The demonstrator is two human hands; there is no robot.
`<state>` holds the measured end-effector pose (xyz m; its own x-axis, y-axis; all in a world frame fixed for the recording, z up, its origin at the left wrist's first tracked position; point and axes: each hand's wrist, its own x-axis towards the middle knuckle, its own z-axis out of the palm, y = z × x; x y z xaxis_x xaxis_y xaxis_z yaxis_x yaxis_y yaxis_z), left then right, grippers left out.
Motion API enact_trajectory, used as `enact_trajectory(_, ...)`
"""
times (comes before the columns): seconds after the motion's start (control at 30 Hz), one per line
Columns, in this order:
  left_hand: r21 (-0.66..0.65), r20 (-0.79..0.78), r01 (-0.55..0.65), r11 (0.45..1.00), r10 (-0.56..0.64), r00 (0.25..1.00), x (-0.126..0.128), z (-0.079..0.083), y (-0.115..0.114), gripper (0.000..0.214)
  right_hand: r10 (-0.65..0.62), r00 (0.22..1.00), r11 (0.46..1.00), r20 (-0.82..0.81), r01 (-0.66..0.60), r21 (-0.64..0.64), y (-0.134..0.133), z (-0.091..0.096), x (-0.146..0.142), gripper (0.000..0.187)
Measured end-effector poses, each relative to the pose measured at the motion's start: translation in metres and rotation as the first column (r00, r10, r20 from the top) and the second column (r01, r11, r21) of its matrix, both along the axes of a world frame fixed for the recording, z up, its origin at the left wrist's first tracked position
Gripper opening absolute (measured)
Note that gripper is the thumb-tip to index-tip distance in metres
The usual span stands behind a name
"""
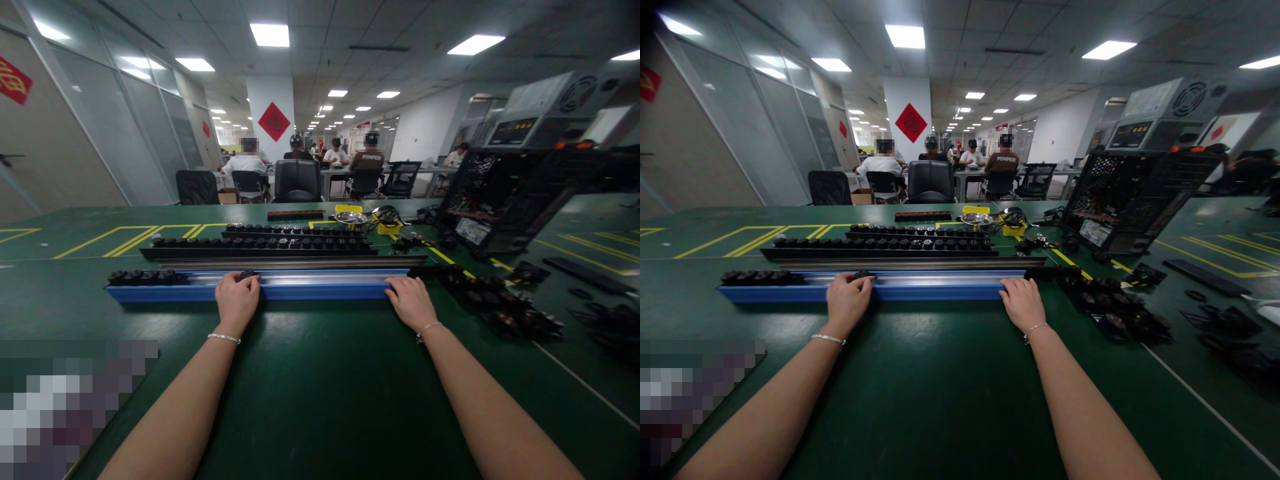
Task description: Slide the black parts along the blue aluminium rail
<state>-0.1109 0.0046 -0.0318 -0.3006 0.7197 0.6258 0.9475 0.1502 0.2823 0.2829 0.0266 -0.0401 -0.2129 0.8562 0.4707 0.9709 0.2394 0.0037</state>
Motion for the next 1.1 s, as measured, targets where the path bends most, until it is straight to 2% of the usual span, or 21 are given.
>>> enact_trajectory(0.37, -0.001, 0.01, 0.033, 0.999, -0.033, 0.999, 0.005, 0.001, -0.001, 0.031, 0.002, 1.0, 1.0, 0.008, -0.002, 0.028, 0.001, -0.002, 0.0, 0.033)
enact_trajectory(0.77, -0.031, 0.003, 0.072, 0.997, -0.071, 0.997, 0.013, 0.002, -0.002, 0.033, -0.004, 1.0, 1.0, -0.011, 0.004, -0.016, -0.001, 0.002, -0.001, 0.034)
enact_trajectory(1.1, -0.054, -0.025, 0.096, 0.994, -0.098, 0.995, 0.015, 0.0, -0.001, 0.033, 0.001, 1.0, 1.0, -0.002, -0.001, -0.003, -0.001, 0.002, 0.0, 0.032)
